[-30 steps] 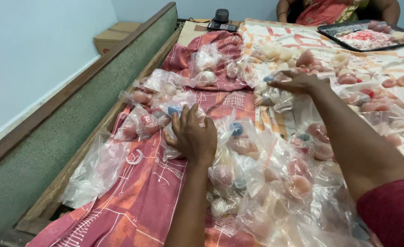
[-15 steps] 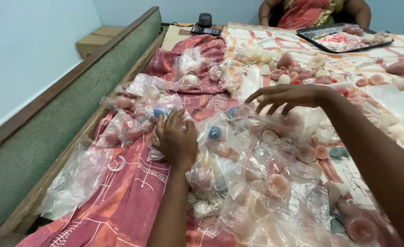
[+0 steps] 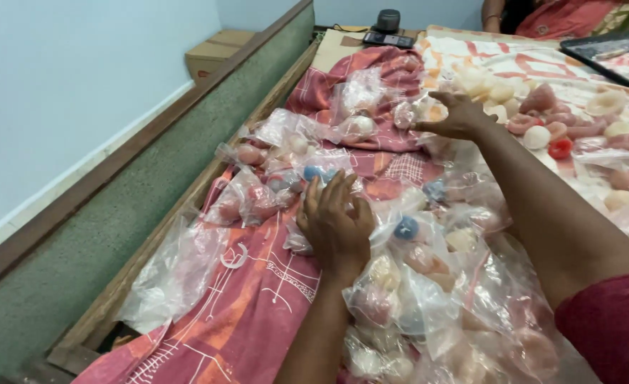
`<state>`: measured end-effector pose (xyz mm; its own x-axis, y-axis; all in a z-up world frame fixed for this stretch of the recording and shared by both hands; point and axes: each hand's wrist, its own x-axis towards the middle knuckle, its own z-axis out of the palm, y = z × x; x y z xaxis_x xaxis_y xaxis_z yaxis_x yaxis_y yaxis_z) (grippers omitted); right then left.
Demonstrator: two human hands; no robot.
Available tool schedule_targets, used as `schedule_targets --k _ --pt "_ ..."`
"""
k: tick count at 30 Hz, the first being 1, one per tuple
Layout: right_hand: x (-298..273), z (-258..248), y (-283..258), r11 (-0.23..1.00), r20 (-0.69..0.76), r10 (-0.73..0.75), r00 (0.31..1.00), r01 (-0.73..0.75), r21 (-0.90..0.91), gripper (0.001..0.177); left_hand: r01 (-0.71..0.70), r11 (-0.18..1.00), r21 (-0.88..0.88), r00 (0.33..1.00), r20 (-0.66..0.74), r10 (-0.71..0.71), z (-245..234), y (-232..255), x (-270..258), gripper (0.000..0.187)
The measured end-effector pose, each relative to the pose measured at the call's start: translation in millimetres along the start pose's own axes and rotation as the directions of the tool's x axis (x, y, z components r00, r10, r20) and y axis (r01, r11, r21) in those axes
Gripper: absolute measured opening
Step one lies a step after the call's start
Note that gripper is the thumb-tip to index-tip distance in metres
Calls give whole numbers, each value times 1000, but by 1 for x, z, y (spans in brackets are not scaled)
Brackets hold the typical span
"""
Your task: Packaging and sealing small colored wax items into plastic bags.
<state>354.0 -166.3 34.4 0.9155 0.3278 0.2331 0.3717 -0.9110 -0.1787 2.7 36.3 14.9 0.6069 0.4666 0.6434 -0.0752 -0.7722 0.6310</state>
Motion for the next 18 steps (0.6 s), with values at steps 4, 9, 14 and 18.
schedule_targets --k 4,9,14,18 --pt "15 19 -14 985 72 -175 982 174 14 111 21 1000 -13 1000 10 -21 2 -4 3 39" --pt "-17 -14 -34 992 274 -125 953 128 7 84 -7 999 -40 1000 8 8 2 -6 2 44" --pt "-63 -94 -84 875 645 -449 618 156 459 51 21 998 -57 1000 -5 -22 4 -2 0 52" --pt "-15 -82 -141 899 460 -420 783 289 330 56 29 998 -64 996 -79 -34 2 -3 -1 61"
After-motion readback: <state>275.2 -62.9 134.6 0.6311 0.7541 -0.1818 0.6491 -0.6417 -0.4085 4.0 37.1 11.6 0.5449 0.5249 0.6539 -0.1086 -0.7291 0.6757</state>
